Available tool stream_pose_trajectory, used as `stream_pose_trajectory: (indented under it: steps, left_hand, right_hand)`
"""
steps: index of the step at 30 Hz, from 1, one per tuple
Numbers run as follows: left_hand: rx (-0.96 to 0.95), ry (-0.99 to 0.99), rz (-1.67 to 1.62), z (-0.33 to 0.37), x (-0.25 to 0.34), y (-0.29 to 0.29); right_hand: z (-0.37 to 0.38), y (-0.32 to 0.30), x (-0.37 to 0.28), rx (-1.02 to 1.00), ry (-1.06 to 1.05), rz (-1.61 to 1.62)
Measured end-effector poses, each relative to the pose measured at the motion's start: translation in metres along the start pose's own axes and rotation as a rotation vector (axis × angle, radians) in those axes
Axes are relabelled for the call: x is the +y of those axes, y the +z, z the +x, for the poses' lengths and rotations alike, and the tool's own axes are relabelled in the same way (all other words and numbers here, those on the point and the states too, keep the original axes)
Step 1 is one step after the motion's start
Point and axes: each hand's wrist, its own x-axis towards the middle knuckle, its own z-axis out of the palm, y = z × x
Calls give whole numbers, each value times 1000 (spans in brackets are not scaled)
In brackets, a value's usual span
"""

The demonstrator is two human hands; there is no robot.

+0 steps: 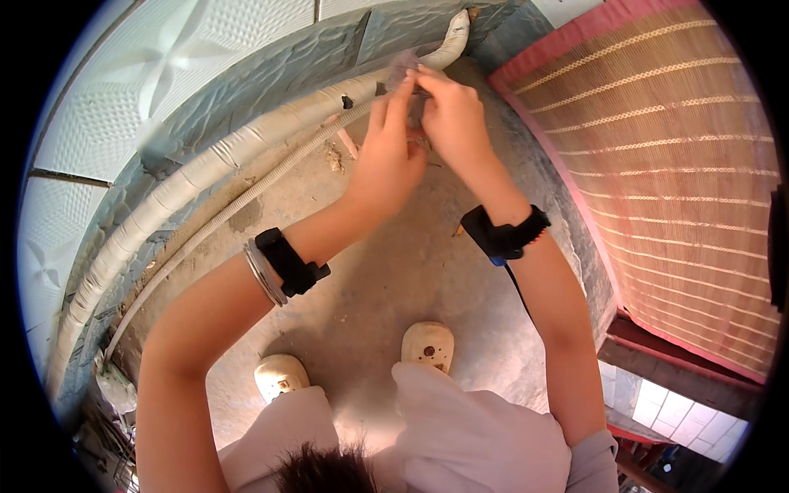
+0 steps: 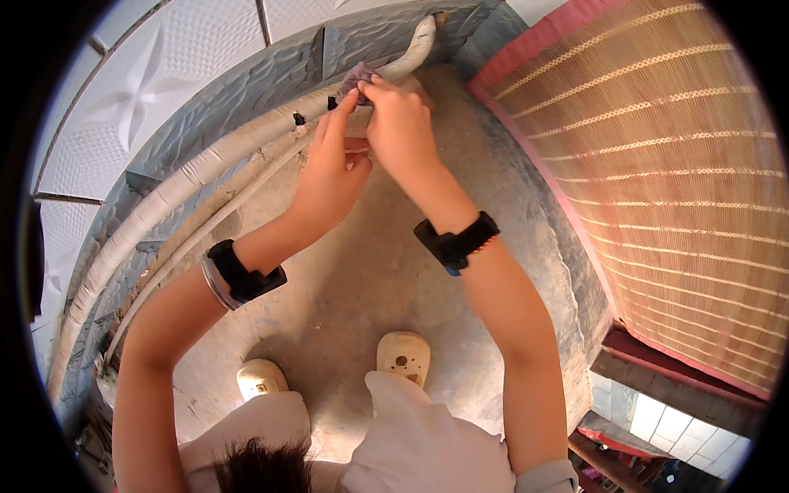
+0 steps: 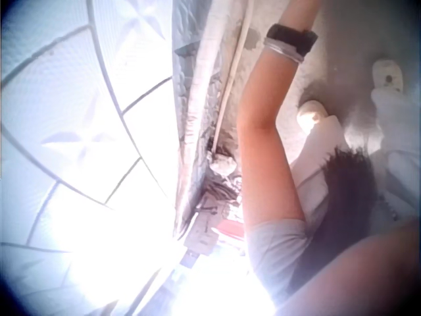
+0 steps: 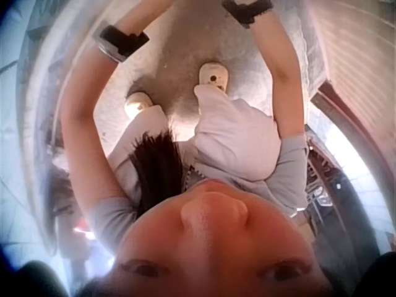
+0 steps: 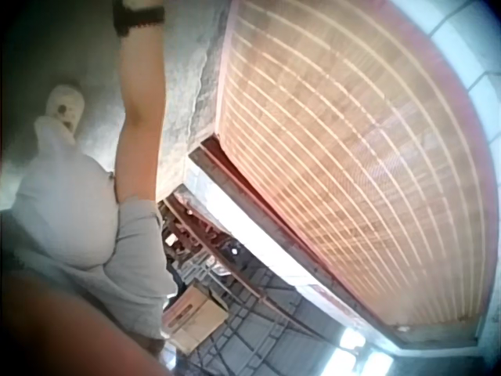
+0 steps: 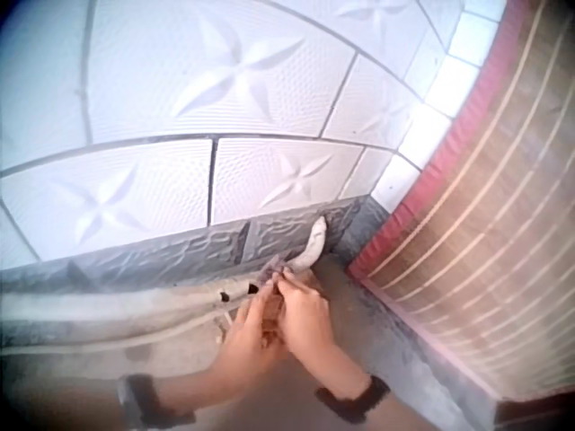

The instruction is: The person wipes the exterior of an air conditioning unit and its connected pipes with a cloth, periodically rinsing and wringing the cloth in a bucket of water.

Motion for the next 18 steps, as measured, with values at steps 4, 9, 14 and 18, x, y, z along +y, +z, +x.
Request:
stream_pose_trajectory:
  steps: [4,9,14,18]
  left_hand:
    - [-65,-14,48,-12,3,6]
    - [-92,-78,38,-9,-1,8]
    - [-74,-77,60,-5,-11,8]
    - [-72,-89,58,-3,-18,13]
  right_hand:
    - [20,-34,35,-279,355,434]
    - [76,-52,79,-237,112,108]
    - [95,-26,91,-269,-154,189]
    - [93,-12,103,-249,-414,-194]
